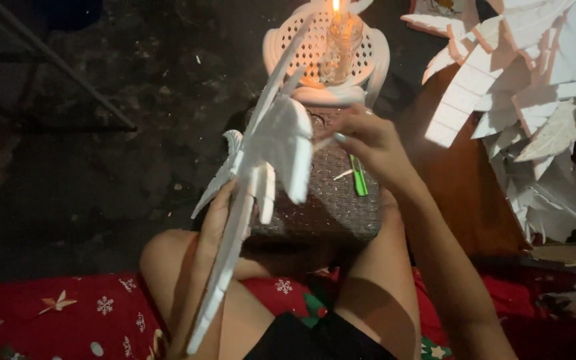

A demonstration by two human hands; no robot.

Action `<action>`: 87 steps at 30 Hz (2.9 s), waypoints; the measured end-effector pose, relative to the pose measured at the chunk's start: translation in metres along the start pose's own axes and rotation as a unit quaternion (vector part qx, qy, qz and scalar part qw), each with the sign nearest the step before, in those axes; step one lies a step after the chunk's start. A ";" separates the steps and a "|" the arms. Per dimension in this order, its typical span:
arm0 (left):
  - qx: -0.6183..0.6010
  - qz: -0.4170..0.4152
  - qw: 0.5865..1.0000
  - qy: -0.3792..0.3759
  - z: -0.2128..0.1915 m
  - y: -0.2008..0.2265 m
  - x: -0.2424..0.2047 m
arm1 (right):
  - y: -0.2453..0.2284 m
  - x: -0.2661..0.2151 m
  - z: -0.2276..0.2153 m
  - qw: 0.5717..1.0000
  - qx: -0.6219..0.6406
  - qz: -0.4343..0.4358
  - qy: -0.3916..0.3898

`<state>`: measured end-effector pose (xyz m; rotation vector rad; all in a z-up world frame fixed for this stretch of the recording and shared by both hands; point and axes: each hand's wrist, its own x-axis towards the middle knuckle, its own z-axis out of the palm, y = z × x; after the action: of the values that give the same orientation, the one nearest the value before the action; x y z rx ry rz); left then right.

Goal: Assembling a large decorative foam leaf by attaching individual foam segments together.

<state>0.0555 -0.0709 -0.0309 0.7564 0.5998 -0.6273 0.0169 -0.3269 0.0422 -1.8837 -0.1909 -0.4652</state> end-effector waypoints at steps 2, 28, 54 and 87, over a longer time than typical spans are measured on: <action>0.027 -0.047 0.994 -0.093 0.013 0.008 -0.017 | -0.002 0.014 0.008 0.999 0.018 -0.008 -0.038; 0.153 -0.040 0.978 -0.137 0.006 0.014 -0.018 | -0.022 0.045 0.047 0.976 -0.101 -0.182 -0.061; 0.119 -0.021 0.991 -0.052 -0.004 0.009 -0.019 | -0.012 0.025 0.054 0.888 -0.279 -0.362 0.054; 0.146 -0.023 0.987 -0.062 -0.013 0.004 -0.035 | 0.009 0.017 0.052 0.896 -0.243 -0.362 0.082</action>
<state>0.0319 -0.0480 -0.0130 0.9710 0.4161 -0.8084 0.0473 -0.2835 0.0262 -2.2050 -0.7310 -1.2709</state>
